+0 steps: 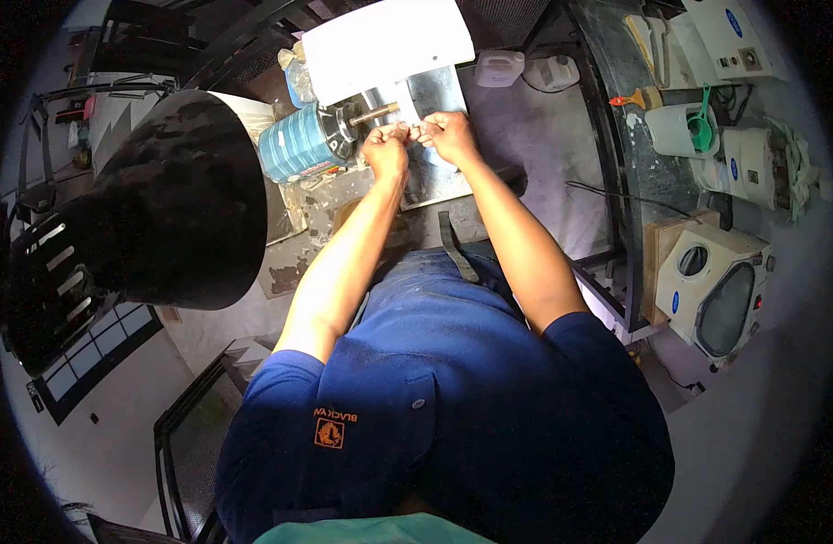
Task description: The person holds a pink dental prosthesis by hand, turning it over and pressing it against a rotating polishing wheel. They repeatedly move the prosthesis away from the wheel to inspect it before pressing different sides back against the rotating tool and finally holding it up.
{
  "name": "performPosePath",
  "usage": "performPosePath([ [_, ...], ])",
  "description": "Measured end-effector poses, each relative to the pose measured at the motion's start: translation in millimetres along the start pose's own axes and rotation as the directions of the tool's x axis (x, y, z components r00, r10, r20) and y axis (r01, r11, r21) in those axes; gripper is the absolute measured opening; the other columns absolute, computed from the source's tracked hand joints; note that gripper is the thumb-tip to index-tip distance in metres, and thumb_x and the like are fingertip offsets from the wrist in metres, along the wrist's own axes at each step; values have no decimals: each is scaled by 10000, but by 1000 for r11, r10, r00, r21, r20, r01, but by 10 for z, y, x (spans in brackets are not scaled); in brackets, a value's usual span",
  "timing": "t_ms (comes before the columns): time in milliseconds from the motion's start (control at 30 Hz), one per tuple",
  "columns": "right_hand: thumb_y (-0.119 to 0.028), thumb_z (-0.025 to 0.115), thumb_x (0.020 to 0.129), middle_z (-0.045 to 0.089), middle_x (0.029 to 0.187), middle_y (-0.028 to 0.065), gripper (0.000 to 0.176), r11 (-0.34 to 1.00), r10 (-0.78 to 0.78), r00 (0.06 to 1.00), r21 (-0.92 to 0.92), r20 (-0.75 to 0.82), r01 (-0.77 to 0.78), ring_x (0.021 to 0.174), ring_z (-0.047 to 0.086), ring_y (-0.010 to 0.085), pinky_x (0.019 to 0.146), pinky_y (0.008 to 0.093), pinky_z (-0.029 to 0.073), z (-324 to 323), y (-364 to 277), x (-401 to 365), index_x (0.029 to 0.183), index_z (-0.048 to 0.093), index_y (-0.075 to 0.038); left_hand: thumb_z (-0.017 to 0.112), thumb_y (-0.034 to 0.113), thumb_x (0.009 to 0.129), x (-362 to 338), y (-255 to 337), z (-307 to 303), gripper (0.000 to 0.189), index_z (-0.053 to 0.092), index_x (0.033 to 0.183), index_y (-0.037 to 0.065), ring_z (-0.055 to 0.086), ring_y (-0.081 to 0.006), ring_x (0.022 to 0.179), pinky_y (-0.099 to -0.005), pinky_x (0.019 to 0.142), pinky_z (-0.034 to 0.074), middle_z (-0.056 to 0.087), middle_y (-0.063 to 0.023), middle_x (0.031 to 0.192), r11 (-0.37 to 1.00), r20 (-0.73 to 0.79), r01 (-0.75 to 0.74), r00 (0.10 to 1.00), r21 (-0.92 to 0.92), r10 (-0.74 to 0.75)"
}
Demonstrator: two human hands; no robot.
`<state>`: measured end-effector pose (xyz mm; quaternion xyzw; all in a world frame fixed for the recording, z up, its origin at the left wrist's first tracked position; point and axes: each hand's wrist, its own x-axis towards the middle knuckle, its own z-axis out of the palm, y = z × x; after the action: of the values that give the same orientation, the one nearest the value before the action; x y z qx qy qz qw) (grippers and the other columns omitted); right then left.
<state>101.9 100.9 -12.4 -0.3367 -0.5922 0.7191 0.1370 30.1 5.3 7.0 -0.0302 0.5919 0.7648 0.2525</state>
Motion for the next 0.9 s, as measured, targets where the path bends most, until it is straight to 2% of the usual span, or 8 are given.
performPosePath([
  [67,-26,550,872,662,775,96,117,1000,-4,1000,-9,19,4,665,643,140,605,256,533,5,10,22,896,617,66,609,-29,818,57,-82,-7,66,546,830,-42,605,-137,610,-248,586,518,620,-94,722,999,-15,38,999,-26,-39],
  [200,-15,546,869,656,781,101,107,1000,-3,1000,-5,26,4,669,645,148,606,261,536,14,13,-1,880,609,71,594,-43,820,80,-75,-61,60,535,830,-48,614,-165,587,-272,572,533,622,-113,720,1000,-14,2,1000,-3,-2],
  [633,-8,541,873,649,762,98,102,996,-16,999,85,48,12,658,635,149,604,263,531,31,49,14,856,601,72,600,-49,810,67,-20,-13,64,537,821,-58,615,-162,598,-268,578,529,630,-124,729,999,-29,8,1000,53,-6],
  [733,-13,545,871,650,762,99,105,999,-29,998,45,51,27,646,626,139,601,253,522,32,20,-10,855,602,74,606,-48,808,40,-10,-16,68,540,822,-57,610,-158,592,-265,578,522,629,-117,720,1000,-31,15,999,21,-14],
  [800,-15,545,872,651,766,100,107,997,-29,999,67,35,27,647,626,139,600,253,521,27,5,-44,857,603,74,612,-46,806,2,-34,-35,68,546,819,-53,608,-155,590,-261,574,514,629,-111,709,993,-9,-111,994,51,111],
  [900,-15,547,872,654,775,103,108,993,-25,999,112,32,21,655,629,140,599,254,523,44,2,-41,860,602,77,616,-43,805,45,-52,-15,66,552,817,-55,605,-149,590,-260,566,507,631,-110,709,996,5,-67,998,63,66],
])
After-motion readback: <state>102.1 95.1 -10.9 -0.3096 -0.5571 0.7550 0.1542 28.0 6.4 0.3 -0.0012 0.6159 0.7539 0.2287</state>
